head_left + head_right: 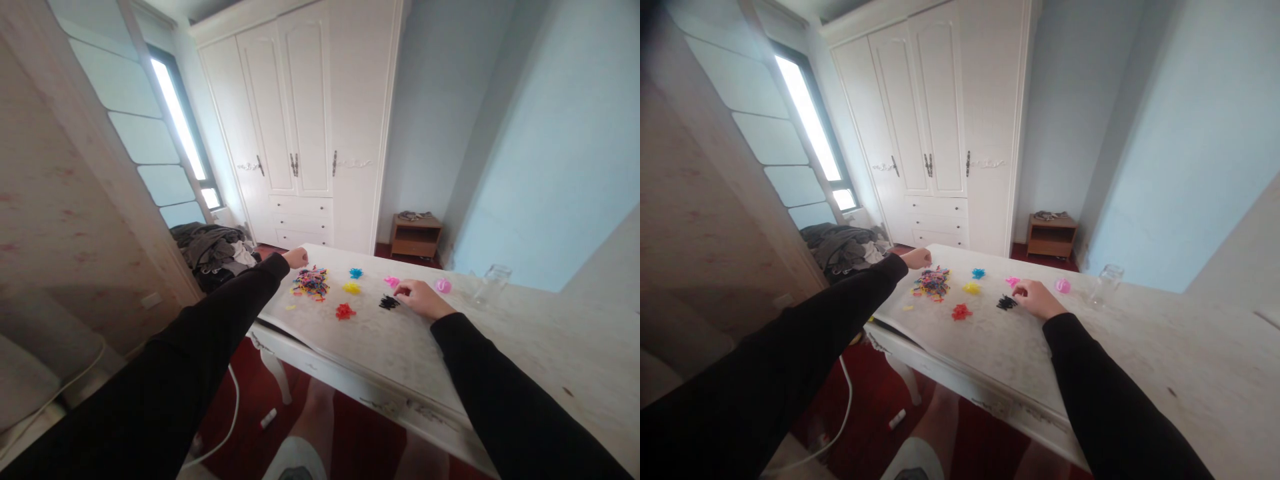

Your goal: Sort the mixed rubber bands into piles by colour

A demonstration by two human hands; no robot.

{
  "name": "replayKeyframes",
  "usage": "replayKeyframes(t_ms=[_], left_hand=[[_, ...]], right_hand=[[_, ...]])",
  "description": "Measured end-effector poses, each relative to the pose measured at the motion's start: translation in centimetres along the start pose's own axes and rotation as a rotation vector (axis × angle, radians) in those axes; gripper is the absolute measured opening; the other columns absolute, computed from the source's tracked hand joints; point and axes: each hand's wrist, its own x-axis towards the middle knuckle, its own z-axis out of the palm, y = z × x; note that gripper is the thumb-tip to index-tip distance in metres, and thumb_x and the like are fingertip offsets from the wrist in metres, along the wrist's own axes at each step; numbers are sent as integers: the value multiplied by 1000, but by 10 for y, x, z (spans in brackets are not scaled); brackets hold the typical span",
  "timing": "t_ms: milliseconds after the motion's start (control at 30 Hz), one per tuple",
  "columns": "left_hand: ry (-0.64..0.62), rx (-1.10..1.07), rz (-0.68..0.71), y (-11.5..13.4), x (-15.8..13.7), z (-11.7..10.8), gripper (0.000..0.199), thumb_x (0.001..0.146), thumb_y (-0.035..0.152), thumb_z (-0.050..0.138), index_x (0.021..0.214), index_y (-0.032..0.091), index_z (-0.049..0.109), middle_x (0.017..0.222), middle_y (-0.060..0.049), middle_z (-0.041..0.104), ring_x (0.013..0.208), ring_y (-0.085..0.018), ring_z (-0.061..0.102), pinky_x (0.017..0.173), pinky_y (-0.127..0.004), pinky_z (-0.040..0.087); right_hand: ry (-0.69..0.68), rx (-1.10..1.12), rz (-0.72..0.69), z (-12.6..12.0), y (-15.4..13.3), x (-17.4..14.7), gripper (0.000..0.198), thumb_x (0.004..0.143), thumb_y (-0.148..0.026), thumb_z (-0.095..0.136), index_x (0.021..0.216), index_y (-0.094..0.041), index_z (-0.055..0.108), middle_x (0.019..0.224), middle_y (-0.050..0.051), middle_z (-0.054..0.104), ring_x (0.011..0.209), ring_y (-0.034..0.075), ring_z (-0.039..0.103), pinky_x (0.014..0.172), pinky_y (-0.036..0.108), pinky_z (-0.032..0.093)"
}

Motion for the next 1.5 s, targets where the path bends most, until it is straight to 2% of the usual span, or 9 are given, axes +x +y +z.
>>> replayKeyframes(t_ms=[167, 367, 467, 567, 733, 1000, 1133, 1267, 1500], left_hand=[[10, -78, 16, -12, -18, -20, 14, 68, 24, 70, 72, 11, 74, 66, -6, 71, 65, -16, 64, 59, -23, 47], [-40, -208, 92, -22, -68, -33, 22, 61, 31, 81, 69, 12, 74, 64, -5, 71, 61, -14, 62, 57, -23, 43], [-103, -298, 168, -18, -95, -31, 27, 60, 34, 84, 68, 12, 72, 67, -5, 72, 63, -15, 64, 59, -23, 44], [-182, -252, 203, -10, -115, -25, 27, 59, 32, 86, 74, 12, 75, 67, -3, 72, 62, -15, 64, 58, -22, 43], [-307, -254, 204, 0, -128, -11, 22, 61, 28, 84, 75, 13, 76, 67, -3, 72, 64, -15, 65, 61, -23, 44], [-298, -89, 259, 13, -140, 1, 5, 70, 17, 71, 65, 16, 69, 63, 0, 65, 64, -15, 56, 62, -24, 38], [-263, -106, 354, 23, -141, -3, 6, 72, 13, 64, 67, 17, 62, 73, -2, 64, 71, -16, 56, 68, -25, 40], [-331, -364, 382, 46, -126, -5, 7, 80, 20, 60, 73, 18, 58, 71, -1, 62, 67, -15, 58, 63, -25, 44], [-276, -749, 503, 134, -60, 26, 12, 78, 25, 71, 78, 14, 66, 71, -4, 69, 63, -12, 63, 61, -23, 50]], right_hand=[[23, 17, -4, 1, 2, 0, 19, 77, -20, 58, 79, -17, 76, 85, 8, 76, 77, 21, 66, 73, 31, 48], [35, 15, -18, -1, 0, 0, 18, 77, -20, 59, 79, -18, 77, 85, 7, 76, 77, 20, 66, 74, 30, 48], [52, 4, -12, -3, -2, 0, 18, 77, -20, 59, 79, -18, 77, 86, 7, 76, 77, 21, 66, 75, 31, 48], [59, -20, -5, -5, -4, 0, 19, 77, -20, 58, 80, -17, 77, 88, 9, 76, 80, 22, 66, 77, 32, 48], [49, -13, -8, -8, -9, -1, 19, 77, -19, 57, 79, -17, 76, 89, 9, 76, 83, 22, 67, 78, 31, 48], [87, 3, -26, -5, -11, -1, 18, 77, -18, 57, 78, -18, 76, 89, 8, 76, 82, 22, 68, 77, 31, 49], [91, 19, -30, -4, -14, -2, 18, 79, -20, 57, 80, -17, 75, 88, 8, 75, 78, 21, 67, 73, 31, 49], [116, 30, -29, -4, -16, -2, 18, 79, -20, 57, 78, -18, 75, 88, 7, 75, 77, 20, 66, 74, 31, 49], [204, 80, -3, -2, -27, 0, 16, 82, -19, 58, 84, -17, 74, 86, 7, 74, 77, 19, 67, 71, 30, 51]])
